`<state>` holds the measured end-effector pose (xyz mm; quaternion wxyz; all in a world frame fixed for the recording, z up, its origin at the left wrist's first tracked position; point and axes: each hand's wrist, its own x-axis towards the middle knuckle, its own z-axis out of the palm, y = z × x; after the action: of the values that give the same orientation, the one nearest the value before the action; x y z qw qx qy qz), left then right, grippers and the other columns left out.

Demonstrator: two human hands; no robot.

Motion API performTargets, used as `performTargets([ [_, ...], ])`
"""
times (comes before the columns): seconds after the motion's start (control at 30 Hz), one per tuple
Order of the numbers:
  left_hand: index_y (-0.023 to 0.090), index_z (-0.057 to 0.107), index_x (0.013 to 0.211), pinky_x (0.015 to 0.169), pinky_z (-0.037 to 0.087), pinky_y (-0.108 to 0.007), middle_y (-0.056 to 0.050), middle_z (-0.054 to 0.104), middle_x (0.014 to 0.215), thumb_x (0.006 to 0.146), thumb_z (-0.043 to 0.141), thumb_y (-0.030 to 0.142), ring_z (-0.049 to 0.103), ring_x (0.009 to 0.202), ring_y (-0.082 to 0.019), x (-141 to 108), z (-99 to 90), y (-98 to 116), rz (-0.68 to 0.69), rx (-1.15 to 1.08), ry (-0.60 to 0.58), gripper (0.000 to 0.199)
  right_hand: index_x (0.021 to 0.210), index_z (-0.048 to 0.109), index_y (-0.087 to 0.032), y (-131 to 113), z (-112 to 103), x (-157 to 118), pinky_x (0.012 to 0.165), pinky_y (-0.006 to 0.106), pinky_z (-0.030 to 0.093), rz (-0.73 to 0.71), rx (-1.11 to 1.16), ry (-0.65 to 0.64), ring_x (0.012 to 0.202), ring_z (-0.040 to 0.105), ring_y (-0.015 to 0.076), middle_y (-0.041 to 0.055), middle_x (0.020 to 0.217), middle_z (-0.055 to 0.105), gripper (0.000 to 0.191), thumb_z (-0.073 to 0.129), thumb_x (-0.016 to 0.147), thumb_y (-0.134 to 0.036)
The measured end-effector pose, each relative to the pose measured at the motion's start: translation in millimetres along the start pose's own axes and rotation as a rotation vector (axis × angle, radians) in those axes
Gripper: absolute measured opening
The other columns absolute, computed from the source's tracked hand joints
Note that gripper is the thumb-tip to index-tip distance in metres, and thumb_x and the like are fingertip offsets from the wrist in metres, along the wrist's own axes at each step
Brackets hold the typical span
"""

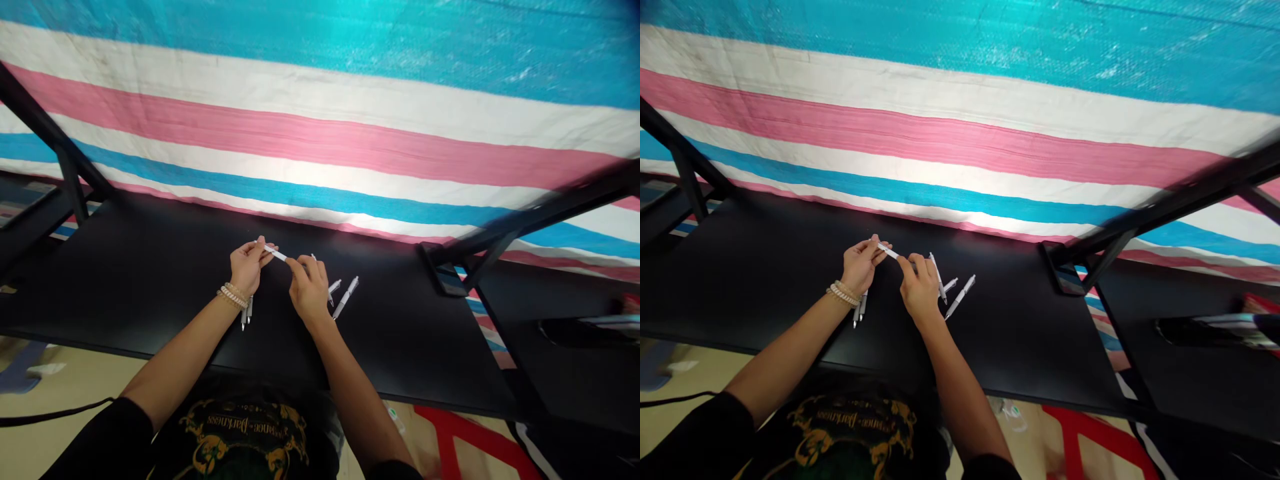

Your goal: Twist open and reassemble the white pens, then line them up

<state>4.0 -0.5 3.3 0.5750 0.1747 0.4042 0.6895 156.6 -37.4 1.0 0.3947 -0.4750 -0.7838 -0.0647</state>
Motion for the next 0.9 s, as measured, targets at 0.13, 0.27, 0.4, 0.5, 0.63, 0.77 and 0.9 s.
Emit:
performTargets([
  [0.13, 0.010, 0.064, 0.078, 0.086, 0.058, -0.037, -0.010, 0.073, 0.081, 0.075, 0.079, 0.034, 0.073, 0.083, -0.021, -2.4, 1.9, -3.4, 0.000, 0.020, -0.016, 0.028, 0.131, 0.048, -0.015, -4.9, 4.2, -0.3, 0.093, 0.045, 0.049, 0.037, 0.149, 0.028, 0.110, 0.053, 0.0266, 0.0173, 0.115, 0.054, 0.035, 0.043, 0.096, -0.015],
  [0.27, 0.011, 0.064, 0.078, 0.085, 0.058, -0.037, -0.010, 0.073, 0.081, 0.075, 0.079, 0.034, 0.073, 0.082, -0.020, -1.5, 1.0, -4.8, -0.020, 0.031, -0.032, 0.028, 0.128, 0.048, -0.016, -4.8, 4.6, -0.8, 0.090, 0.044, 0.051, -0.003, 0.180, 0.058, 0.105, 0.056, 0.0254, 0.0161, 0.110, 0.058, 0.032, 0.040, 0.097, -0.013],
  [0.4, 0.011, 0.064, 0.079, 0.085, 0.058, -0.038, -0.011, 0.073, 0.081, 0.074, 0.079, 0.035, 0.073, 0.082, -0.021, -1.9, 0.7, -6.4, -0.025, 0.041, -0.044, 0.030, 0.121, 0.051, -0.018, -4.4, 2.9, -2.8, 0.078, 0.038, 0.054, 0.122, 0.194, 0.045, 0.084, 0.062, 0.0210, 0.0089, 0.093, 0.064, 0.024, 0.043, 0.098, -0.018],
  [0.5, 0.011, 0.064, 0.080, 0.084, 0.058, -0.037, -0.011, 0.073, 0.083, 0.074, 0.079, 0.037, 0.073, 0.084, -0.021, -1.4, 0.5, -6.0, 0.003, 0.055, -0.040, 0.031, 0.128, 0.045, -0.017, -3.3, 0.7, -3.3, 0.072, 0.034, 0.055, 0.260, 0.278, 0.020, 0.078, 0.064, 0.0192, 0.0070, 0.092, 0.066, 0.034, 0.051, 0.096, -0.027],
  [0.63, 0.011, 0.063, 0.079, 0.083, 0.058, -0.037, -0.011, 0.073, 0.083, 0.074, 0.079, 0.038, 0.073, 0.083, -0.022, 0.2, 0.2, -3.8, 0.030, 0.063, -0.025, 0.032, 0.127, 0.047, -0.018, -0.8, -1.6, -2.2, 0.072, 0.032, 0.055, 0.266, 0.411, -0.056, 0.079, 0.066, 0.0174, 0.0069, 0.095, 0.067, 0.032, 0.048, 0.097, -0.026],
  [0.77, 0.011, 0.064, 0.080, 0.082, 0.058, -0.036, -0.011, 0.073, 0.083, 0.073, 0.079, 0.039, 0.073, 0.082, -0.021, 0.2, 0.3, -2.2, 0.034, 0.081, -0.028, 0.033, 0.124, 0.049, -0.019, 0.1, -2.6, -1.5, 0.068, 0.030, 0.055, 0.302, 0.444, -0.052, 0.079, 0.068, 0.0177, 0.0076, 0.098, 0.068, 0.031, 0.052, 0.095, -0.029],
  [0.9, 0.011, 0.065, 0.079, 0.079, 0.059, -0.035, -0.011, 0.073, 0.083, 0.073, 0.079, 0.039, 0.073, 0.080, -0.021, 0.1, 0.6, -1.1, 0.041, 0.088, -0.025, 0.032, 0.121, 0.051, -0.019, -0.3, -4.0, -0.7, 0.065, 0.029, 0.054, 0.329, 0.459, -0.100, 0.070, 0.066, 0.0161, 0.0040, 0.085, 0.068, 0.027, 0.050, 0.096, -0.029],
])
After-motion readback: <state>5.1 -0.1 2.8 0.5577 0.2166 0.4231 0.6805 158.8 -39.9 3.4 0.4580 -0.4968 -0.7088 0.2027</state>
